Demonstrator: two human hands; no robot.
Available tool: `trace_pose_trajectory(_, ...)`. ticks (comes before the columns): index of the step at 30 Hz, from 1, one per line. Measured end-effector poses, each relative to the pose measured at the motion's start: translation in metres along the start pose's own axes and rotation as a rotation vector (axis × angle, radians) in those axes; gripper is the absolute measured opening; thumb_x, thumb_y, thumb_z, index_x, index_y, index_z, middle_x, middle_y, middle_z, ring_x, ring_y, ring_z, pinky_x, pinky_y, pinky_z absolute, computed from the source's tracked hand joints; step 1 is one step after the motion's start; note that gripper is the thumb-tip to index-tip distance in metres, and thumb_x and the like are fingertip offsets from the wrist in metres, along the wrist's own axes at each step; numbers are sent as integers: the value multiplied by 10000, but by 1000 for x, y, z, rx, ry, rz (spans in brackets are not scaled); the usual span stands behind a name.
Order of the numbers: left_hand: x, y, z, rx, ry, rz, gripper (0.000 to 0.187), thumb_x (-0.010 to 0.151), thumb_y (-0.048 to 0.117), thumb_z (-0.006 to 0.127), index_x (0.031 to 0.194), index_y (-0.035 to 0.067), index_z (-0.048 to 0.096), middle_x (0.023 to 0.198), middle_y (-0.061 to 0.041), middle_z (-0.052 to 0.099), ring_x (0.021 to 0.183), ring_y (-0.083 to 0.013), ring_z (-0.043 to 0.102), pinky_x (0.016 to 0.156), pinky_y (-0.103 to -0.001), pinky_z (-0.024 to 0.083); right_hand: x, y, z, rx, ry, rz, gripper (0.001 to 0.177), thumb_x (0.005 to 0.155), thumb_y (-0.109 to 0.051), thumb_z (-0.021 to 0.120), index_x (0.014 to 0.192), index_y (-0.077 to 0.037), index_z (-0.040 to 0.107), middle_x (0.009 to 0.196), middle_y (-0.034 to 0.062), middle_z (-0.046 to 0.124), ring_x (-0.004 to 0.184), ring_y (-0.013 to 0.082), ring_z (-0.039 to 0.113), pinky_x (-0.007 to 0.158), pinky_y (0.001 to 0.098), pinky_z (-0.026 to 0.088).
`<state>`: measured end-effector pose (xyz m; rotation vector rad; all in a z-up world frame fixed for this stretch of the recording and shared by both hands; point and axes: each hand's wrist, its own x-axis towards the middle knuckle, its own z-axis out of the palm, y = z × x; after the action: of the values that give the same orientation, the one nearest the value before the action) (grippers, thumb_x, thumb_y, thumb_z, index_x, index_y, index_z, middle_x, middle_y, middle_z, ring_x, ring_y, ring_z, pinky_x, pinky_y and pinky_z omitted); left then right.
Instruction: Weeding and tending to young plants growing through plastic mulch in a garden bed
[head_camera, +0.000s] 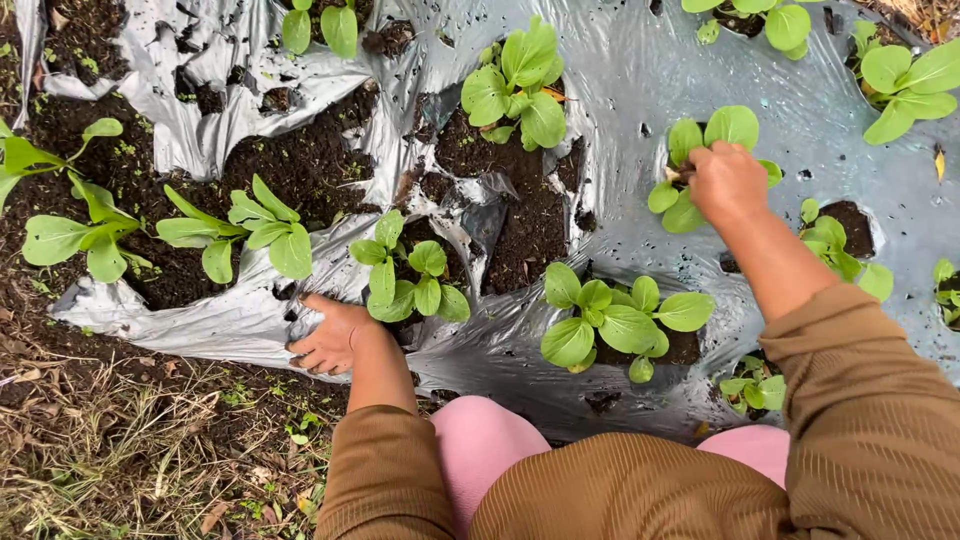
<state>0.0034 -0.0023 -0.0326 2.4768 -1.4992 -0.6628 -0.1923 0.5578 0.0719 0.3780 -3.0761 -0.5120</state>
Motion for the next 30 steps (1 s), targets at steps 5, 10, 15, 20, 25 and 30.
trace_pose_trajectory(5, -1, 0, -1, 5, -1, 0, 938, 860, 851, 438, 1492, 165, 336, 1523, -151, 360, 1428, -391, 390, 1154, -539, 367, -13, -111, -222, 630, -603, -47, 208, 968, -172, 720, 1153, -115, 794, 1082, 194, 764, 835, 304, 707, 845, 407, 575)
trace_pose_trajectory(10, -4, 2, -1, -9, 12, -7, 928, 871, 819, 432, 1499, 143, 338, 1522, -173, 363, 1432, -401, 391, 1146, -546, 370, 78, -155, -149, 539, -194, -281, 408, 889, -141, 731, 1277, -17, 710, 1207, 305, 654, 1093, 547, 656, 947, 632, 534)
trace_pose_trajectory(15, 1, 0, 2, 6, 68, 16, 989, 819, 813, 523, 1489, 99, 381, 1512, -245, 406, 1337, -472, 437, 1029, -587, 390, 151, -189, -62, 483, 58, -150, 342, 840, -41, 611, 1181, -72, 620, 1019, 230, 560, 923, 538, 612, 746, 640, 491)
trace_pose_trajectory(20, -4, 3, -5, 26, 61, 25, 944, 857, 813, 452, 1485, 114, 356, 1499, -216, 404, 1341, -433, 444, 1075, -556, 381, 112, -169, -58, 507, 16, -124, 228, 952, -291, 711, 1042, -82, 727, 948, 194, 670, 900, 436, 674, 755, 559, 538)
trace_pose_trajectory(25, -10, 8, -16, -6, -20, 0, 927, 881, 823, 410, 1504, 142, 317, 1531, -196, 352, 1397, -408, 408, 1133, -538, 360, 26, -197, -192, 671, -795, -220, 163, 933, -161, 687, 1009, -98, 817, 1000, 171, 800, 909, 349, 760, 938, 460, 572)
trace_pose_trajectory(30, -8, 4, -11, 25, -37, 15, 925, 883, 815, 411, 1508, 140, 311, 1532, -197, 342, 1405, -403, 405, 1132, -530, 362, 90, -232, -192, 692, -279, -303, 212, 1054, -138, 673, 1189, 13, 734, 901, 183, 699, 735, 307, 699, 717, 423, 580)
